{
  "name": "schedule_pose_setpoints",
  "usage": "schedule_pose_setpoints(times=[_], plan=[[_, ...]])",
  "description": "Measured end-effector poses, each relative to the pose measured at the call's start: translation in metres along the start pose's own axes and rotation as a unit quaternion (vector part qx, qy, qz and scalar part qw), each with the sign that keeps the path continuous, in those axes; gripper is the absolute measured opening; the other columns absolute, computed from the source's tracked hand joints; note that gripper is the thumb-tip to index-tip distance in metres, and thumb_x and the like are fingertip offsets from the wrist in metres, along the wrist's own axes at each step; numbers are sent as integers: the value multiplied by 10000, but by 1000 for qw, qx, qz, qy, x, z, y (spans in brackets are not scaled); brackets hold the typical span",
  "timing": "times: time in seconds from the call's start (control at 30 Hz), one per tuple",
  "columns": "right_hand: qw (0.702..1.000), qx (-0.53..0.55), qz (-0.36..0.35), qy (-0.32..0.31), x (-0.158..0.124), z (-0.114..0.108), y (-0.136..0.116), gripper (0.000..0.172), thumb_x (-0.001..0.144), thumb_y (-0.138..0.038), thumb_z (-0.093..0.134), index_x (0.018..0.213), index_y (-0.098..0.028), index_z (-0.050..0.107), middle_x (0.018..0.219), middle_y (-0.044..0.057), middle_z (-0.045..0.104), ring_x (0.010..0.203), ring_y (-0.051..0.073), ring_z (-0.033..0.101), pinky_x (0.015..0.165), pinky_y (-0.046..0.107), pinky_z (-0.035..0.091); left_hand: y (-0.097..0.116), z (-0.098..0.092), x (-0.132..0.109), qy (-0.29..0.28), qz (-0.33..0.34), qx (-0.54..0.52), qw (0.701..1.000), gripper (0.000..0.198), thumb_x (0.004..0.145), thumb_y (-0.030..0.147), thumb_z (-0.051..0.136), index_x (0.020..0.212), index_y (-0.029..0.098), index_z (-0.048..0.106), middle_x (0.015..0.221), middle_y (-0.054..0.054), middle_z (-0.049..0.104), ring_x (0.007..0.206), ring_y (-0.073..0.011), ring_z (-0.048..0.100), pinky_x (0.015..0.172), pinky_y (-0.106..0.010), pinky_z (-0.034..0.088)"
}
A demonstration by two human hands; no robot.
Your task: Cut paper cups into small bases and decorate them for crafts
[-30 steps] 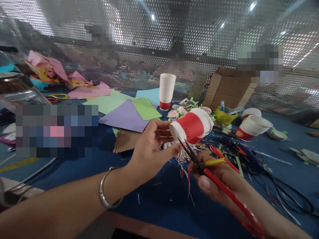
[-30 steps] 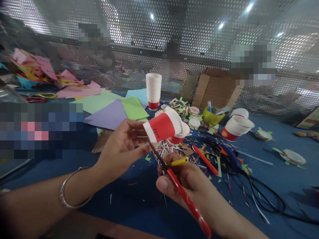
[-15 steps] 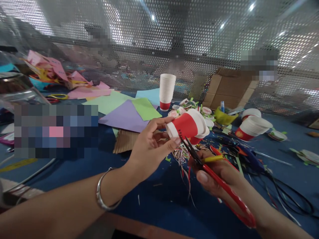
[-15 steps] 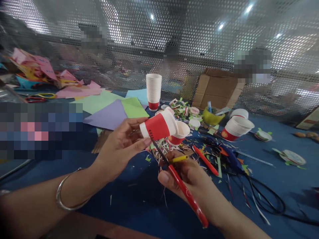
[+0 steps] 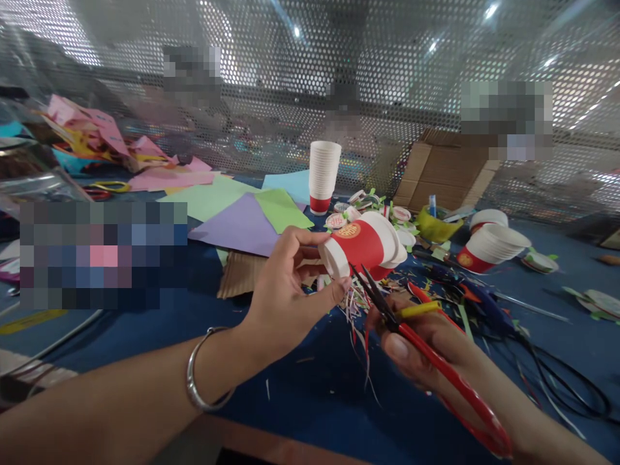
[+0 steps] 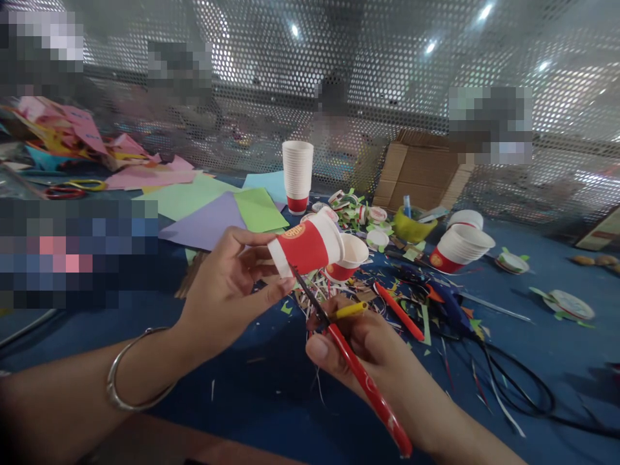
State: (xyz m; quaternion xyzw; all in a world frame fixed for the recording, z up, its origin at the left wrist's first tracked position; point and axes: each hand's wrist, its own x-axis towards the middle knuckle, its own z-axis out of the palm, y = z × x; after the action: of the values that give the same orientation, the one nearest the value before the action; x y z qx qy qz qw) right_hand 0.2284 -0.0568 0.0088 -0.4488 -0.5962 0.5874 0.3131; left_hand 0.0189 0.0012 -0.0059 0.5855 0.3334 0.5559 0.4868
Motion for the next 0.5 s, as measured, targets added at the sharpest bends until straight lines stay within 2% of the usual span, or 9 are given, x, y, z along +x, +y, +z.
schedule_pose_setpoints(times=[0.13,0.23,0.37,0.5], plan=[[1000,-9,24,-12,0,0,-2,504,882,-675,657,796,-210,482,683,-52,353,560,81,302,473,264,190,-2,0,2,14,26,-15,999,499,752,161,830,1126,241,511,1128,-51,662,1017,-210,684,879,-372,600],[998,-10,56,-28,2,0,-3,526,875,-706,645,849,-207,483,626,-84,325,500,57,265,449,261,153,-5,-1,5,18,47,-19,999,496,743,178,834,1116,232,511,1098,-60,652,997,-222,683,806,-376,623],[997,-17,68,-17,1,1,-7,544,862,-725,644,883,-203,493,614,-89,345,514,58,300,461,250,179,-6,-1,4,10,51,-23,998,479,779,163,803,1138,242,497,1069,-54,664,941,-201,686,758,-353,622],[998,-24,59,-19,1,1,-6,540,864,-721,646,889,-195,525,616,-82,372,505,56,314,456,244,206,-6,0,5,12,49,-36,998,479,780,163,810,1127,243,490,1088,-57,675,997,-207,691,817,-364,625]])
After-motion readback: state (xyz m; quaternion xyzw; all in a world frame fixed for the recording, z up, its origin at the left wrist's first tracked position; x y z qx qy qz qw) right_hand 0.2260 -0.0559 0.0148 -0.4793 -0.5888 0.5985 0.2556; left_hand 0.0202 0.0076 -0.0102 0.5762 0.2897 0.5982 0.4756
